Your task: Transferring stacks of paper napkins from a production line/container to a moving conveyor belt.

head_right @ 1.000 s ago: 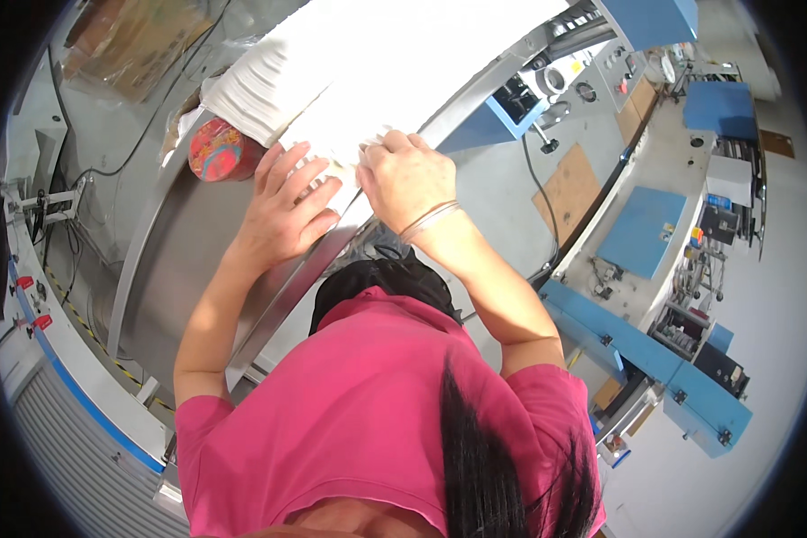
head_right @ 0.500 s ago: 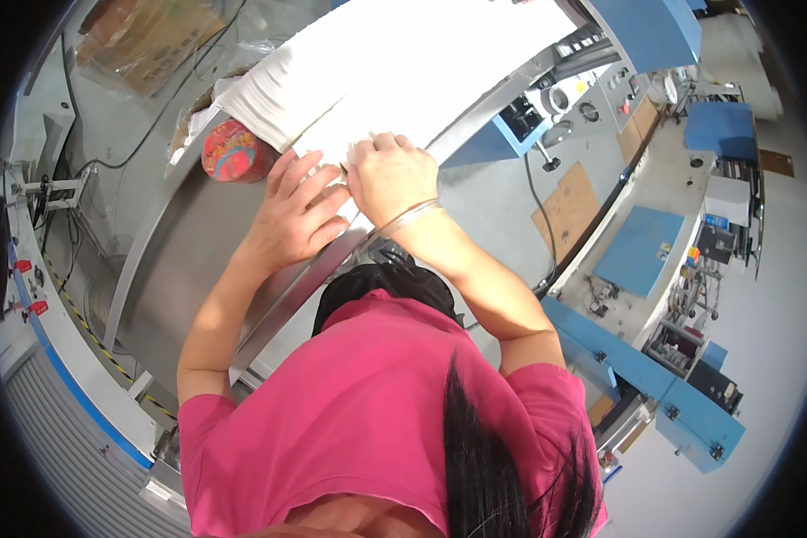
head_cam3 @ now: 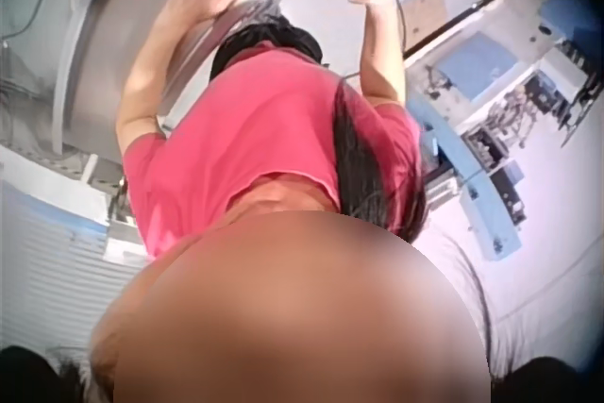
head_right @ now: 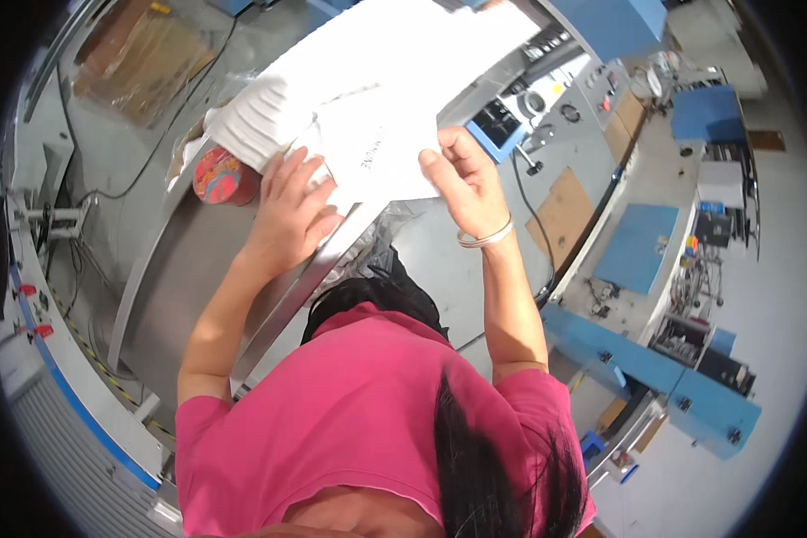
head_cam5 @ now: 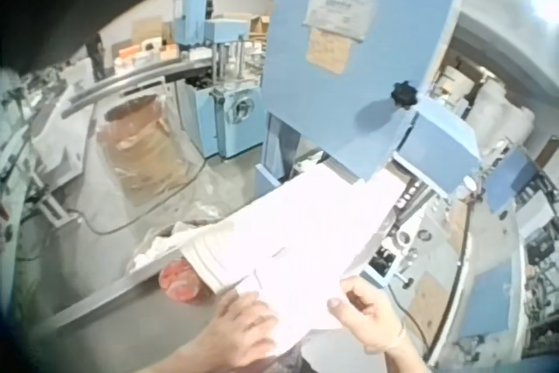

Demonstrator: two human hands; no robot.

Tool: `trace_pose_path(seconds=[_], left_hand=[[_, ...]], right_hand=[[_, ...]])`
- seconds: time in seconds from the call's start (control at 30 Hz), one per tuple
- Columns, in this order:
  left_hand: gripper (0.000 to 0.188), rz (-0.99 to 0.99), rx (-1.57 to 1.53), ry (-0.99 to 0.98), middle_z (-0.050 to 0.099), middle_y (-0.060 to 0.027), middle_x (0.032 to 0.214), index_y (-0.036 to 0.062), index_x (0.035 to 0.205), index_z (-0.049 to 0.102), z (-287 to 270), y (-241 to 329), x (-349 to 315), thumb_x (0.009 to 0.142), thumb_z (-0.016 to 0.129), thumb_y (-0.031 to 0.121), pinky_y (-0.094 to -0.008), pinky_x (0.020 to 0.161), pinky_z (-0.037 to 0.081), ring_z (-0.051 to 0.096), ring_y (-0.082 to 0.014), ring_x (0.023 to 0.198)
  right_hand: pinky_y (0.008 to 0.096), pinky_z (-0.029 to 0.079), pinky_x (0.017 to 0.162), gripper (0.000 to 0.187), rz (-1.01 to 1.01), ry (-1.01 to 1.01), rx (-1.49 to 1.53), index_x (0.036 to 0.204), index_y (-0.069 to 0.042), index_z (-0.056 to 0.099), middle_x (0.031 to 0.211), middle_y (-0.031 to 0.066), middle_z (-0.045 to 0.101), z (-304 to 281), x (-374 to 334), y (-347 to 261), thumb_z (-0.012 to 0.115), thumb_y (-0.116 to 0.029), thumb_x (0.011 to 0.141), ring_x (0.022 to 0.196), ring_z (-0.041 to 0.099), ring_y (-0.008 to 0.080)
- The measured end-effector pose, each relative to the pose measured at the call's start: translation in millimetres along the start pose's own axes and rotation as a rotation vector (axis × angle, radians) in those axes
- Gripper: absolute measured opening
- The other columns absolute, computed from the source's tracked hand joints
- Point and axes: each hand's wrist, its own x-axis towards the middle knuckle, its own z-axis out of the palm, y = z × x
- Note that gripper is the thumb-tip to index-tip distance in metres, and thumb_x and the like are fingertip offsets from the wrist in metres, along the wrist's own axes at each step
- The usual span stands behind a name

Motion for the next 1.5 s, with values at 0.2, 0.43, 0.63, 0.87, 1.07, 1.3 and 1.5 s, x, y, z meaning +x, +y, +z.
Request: trace_pose_path(seconds=[0.2,0.43,0.63,0.87,1.07,1.3,1.5], left_hand=[[0.064,-0.566,-1.376,-0.017,0.049,-0.0086,0.127,-0.0024,0.129,0.042,7,43,-1,0.082,0.069,0.034,-0.0345,0.098,0.036,0.048,-0.0196,0.114],[0.050,-0.574,-1.583,-0.331,0.054,-0.0074,0.120,-0.0007,0.128,0.042,28,114,-8,0.084,0.063,0.011,-0.0299,0.090,0.043,0.052,-0.0137,0.108],[0.042,-0.202,-1.007,-0.213,0.062,-0.0147,0.109,0.0001,0.127,0.047,44,159,-33,0.086,0.054,-0.003,-0.0286,0.079,0.048,0.061,-0.0158,0.095],[0.044,-0.037,-0.882,-0.132,0.058,-0.0165,0.120,0.0015,0.127,0.050,57,184,-56,0.084,0.053,-0.003,-0.0332,0.086,0.048,0.060,-0.0280,0.106],[0.046,-0.231,-0.962,-0.084,0.060,-0.0132,0.116,-0.0012,0.127,0.049,67,208,-71,0.081,0.057,-0.003,-0.0275,0.085,0.047,0.060,-0.0196,0.102],[0.043,-0.852,-1.496,0.033,0.061,-0.0066,0.108,-0.0015,0.118,0.052,111,211,-108,0.078,0.066,-0.002,-0.0273,0.082,0.047,0.059,-0.0146,0.096],[0.042,-1.048,-1.806,0.077,0.060,-0.0090,0.112,0.0017,0.120,0.051,141,215,-141,0.082,0.067,0.003,-0.0329,0.088,0.050,0.060,-0.0196,0.101]], right_hand=[[0.0264,0.044,0.085,0.034,-0.082,0.165,0.498,0.124,-0.005,0.044,0.111,0.0054,0.060,-12,-64,11,0.054,-0.012,0.092,0.099,0.056,0.0112],[0.0275,0.042,0.088,0.036,-0.002,0.319,0.242,0.130,-0.006,0.045,0.116,0.0034,0.055,-11,-156,53,0.048,-0.008,0.094,0.104,0.052,0.0126],[0.0314,0.046,0.082,0.041,-0.365,0.734,-0.581,0.112,-0.004,0.058,0.111,0.0122,0.060,3,-205,62,0.073,-0.012,0.075,0.102,0.057,0.0251],[0.0268,0.049,0.064,0.029,-0.222,0.832,-0.266,0.101,-0.002,0.062,0.087,0.0079,0.064,21,-231,77,0.068,0.000,0.073,0.075,0.062,0.0164],[0.0279,0.046,0.055,0.008,-0.317,0.769,-0.473,0.081,0.000,0.062,0.070,0.0085,0.059,4,-241,74,0.063,0.001,0.073,0.062,0.058,0.0187],[0.0286,0.046,0.055,0.008,-0.119,0.601,-0.443,0.080,-0.003,0.064,0.073,0.0082,0.063,-10,-257,94,0.069,-0.004,0.074,0.063,0.059,0.0201],[0.0232,0.049,0.061,0.009,-0.014,0.465,-0.292,0.086,-0.002,0.065,0.083,0.0043,0.065,-22,-277,113,0.069,-0.002,0.078,0.068,0.060,0.0101]])
